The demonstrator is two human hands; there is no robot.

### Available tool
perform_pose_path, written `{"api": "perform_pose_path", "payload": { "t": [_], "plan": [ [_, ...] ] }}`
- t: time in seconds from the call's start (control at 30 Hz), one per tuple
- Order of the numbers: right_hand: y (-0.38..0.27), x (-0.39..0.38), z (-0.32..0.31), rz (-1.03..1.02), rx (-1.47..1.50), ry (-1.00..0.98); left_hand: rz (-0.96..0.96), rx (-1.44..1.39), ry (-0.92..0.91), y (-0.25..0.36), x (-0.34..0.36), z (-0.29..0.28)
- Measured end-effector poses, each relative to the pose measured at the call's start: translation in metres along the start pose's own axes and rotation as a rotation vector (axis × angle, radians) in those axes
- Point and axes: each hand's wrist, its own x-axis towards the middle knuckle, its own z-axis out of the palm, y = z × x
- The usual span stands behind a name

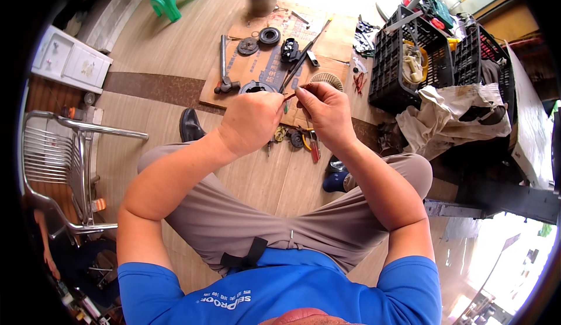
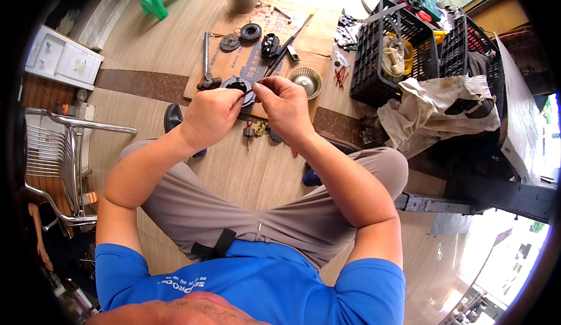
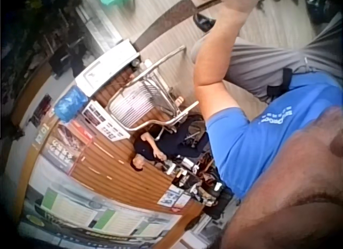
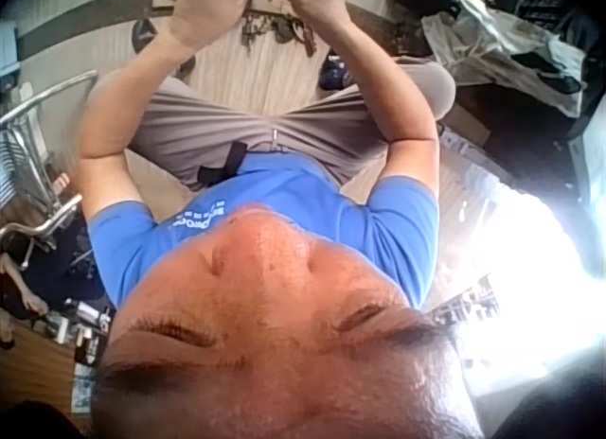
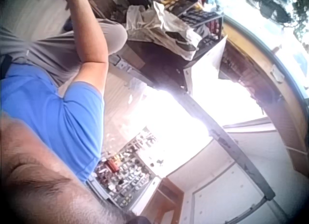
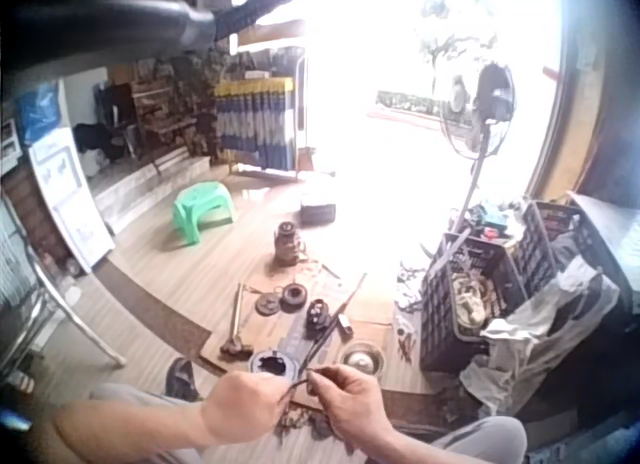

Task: The person joins wires and adjusts small mechanical components of an engine assembly while sitting on the floor.

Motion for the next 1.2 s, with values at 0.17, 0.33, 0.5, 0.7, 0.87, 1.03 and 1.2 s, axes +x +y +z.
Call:
{"api": "perform_pose_path", "payload": {
  "t": [0.17,0.33,0.5,0.7,0.87,1.03,1.2],
  "plan": [
    [-0.008,-0.002,-0.009,-0.054,0.065,-0.118,-0.480,-1.088,-0.373,-0.009,0.003,-0.002],
    [-0.007,-0.002,-0.011,-0.101,0.118,-0.177,-0.626,-1.378,-0.603,-0.015,0.009,-0.016],
    [-0.006,-0.001,-0.007,-0.038,0.014,-0.070,-0.454,-0.757,-0.315,-0.006,0.009,-0.007],
    [-0.003,-0.002,0.003,0.049,-0.001,0.032,0.232,0.278,0.098,0.000,0.001,0.003],
    [-0.007,-0.003,0.002,0.096,0.092,0.046,0.222,0.442,0.075,0.005,0.000,0.001],
    [-0.012,-0.002,-0.007,0.083,0.172,-0.050,0.178,-0.153,-0.022,-0.002,0.008,-0.007],
    [-0.014,-0.004,-0.013,-0.015,0.175,-0.189,-0.610,-1.205,-0.517,-0.003,0.011,-0.024]
  ]
}}
